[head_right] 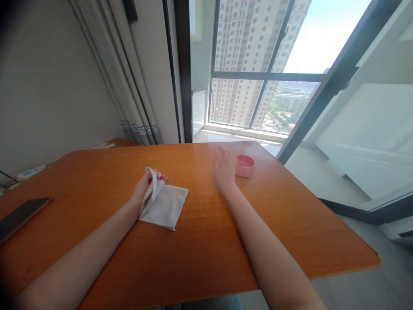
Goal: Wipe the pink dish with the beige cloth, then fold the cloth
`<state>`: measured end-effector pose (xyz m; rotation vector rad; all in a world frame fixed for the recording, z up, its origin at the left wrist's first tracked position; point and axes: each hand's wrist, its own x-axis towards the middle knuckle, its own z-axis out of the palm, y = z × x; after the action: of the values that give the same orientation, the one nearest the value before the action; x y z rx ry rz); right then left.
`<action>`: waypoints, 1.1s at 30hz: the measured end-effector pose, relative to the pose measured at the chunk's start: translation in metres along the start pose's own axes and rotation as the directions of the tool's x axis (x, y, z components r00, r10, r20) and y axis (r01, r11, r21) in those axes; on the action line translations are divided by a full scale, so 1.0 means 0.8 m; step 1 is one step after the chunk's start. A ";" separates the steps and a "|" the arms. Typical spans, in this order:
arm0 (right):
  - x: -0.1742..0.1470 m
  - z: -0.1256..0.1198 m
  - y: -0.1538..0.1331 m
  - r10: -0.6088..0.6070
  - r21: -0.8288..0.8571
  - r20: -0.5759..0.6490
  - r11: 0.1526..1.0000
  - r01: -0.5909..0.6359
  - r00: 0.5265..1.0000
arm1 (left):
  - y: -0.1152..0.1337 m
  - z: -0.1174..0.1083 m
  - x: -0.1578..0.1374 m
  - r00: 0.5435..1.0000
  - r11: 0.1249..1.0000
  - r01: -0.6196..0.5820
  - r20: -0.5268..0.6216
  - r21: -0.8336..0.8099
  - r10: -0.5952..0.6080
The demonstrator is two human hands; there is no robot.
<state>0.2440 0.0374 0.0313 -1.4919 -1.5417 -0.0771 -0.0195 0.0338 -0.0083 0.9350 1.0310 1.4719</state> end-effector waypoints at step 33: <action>-0.060 0.067 -0.024 0.078 -0.333 0.712 0.912 0.238 0.698 | 0.016 -0.078 0.038 0.976 0.148 -0.136 0.107 0.980 0.189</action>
<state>0.1888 0.0307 -0.0183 -1.9096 -2.3384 0.1731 -0.0863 0.0561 -0.0155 2.0138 2.0797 0.7622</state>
